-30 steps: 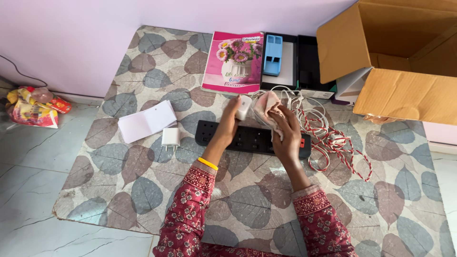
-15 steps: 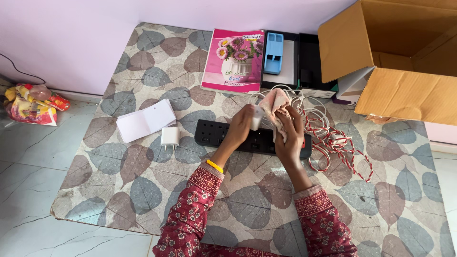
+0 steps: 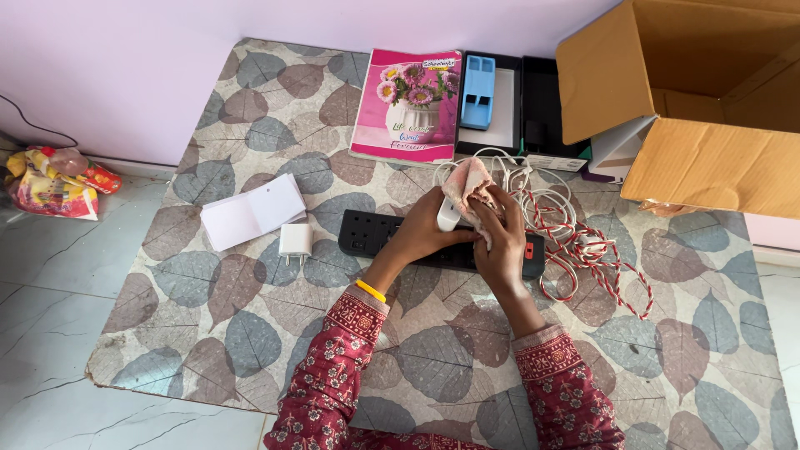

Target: The person wipes a blue plastic organizer, a black power adapter, and a white power adapter with a cloth. They place each cleaned item into a cardboard box.

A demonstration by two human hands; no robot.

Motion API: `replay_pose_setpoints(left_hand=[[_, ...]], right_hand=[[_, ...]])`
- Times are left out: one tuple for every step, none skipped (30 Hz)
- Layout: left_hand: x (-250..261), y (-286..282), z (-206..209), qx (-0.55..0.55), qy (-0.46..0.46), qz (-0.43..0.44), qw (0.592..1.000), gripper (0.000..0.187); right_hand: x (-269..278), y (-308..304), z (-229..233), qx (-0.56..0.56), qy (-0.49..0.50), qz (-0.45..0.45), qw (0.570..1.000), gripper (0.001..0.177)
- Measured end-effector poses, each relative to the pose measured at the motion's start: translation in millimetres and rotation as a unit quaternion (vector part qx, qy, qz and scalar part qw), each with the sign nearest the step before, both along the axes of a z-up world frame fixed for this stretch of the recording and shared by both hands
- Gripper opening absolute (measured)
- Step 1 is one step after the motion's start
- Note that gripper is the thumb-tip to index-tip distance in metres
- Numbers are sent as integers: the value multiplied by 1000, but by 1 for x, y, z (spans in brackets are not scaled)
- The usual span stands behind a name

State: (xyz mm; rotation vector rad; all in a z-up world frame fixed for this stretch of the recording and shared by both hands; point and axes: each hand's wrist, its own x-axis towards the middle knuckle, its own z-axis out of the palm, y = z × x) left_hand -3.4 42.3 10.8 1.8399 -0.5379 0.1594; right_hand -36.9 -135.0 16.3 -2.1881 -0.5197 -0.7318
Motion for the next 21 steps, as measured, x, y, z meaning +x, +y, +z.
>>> replay_pose_setpoints(left_hand=[[2, 0, -3, 11, 8, 0, 1000, 70], [3, 0, -7, 25, 0, 16, 1000, 66], [4, 0, -11, 39, -9, 31, 999, 61], [5, -1, -15, 52, -17, 47, 997, 57], [5, -2, -18, 20, 2, 61, 998, 58], [5, -4, -20, -12, 22, 76, 997, 59], [5, -6, -20, -44, 42, 90, 994, 59], [5, -7, -20, -37, 44, 111, 992, 58], [5, -8, -19, -31, 46, 132, 990, 58], [5, -8, -18, -24, 47, 152, 987, 57], [4, -8, -18, -27, 29, 155, 987, 51], [3, -8, -18, -30, 10, 157, 987, 46], [2, -8, -19, -33, -9, 159, 987, 41], [2, -8, -20, -10, -22, 152, 988, 41], [2, -8, -21, 14, -36, 146, 989, 42], [2, -8, -22, 37, -49, 139, 988, 42], [2, -8, -22, 31, -55, 142, 988, 41], [2, -9, -23, 25, -60, 144, 987, 41], [2, -8, -23, 20, -65, 147, 987, 40], [2, -8, -22, 7, -54, 147, 988, 39], [2, -8, -21, -6, -43, 146, 988, 38]], right_hand=[[0, 1, 1, -4, 1, -6, 1000, 61], [-1, 1, 2, -8, 1, -14, 1000, 60], [-1, 1, 2, -12, 2, -21, 1000, 60], [-2, 1, 2, -13, -3, -23, 1000, 59], [-2, 1, 2, -15, -8, -26, 1000, 57], [-2, 1, 1, -16, -13, -28, 999, 56], [-2, 0, 0, -18, -21, -18, 999, 54], [-2, -1, -2, -20, -28, -7, 999, 51], [-1, -1, -4, -21, -36, 4, 999, 49], [-1, -1, -6, -41, -54, 13, 998, 48], [0, -1, -8, -60, -72, 22, 995, 46], [0, 0, -10, -80, -89, 31, 992, 45], [1, 0, -12, -81, -75, 17, 994, 46], [2, 1, -13, -82, -61, 3, 995, 46], [2, 2, -13, -83, -47, -11, 995, 46], [1, 1, -12, -81, -42, -20, 996, 47], [0, 0, -12, -78, -36, -29, 996, 49], [0, 0, -11, -76, -31, -37, 996, 51], [0, 0, -11, -76, -28, -25, 996, 50], [2, 1, -12, -75, -25, -12, 997, 49], [3, 2, -12, -75, -23, 0, 997, 48]])
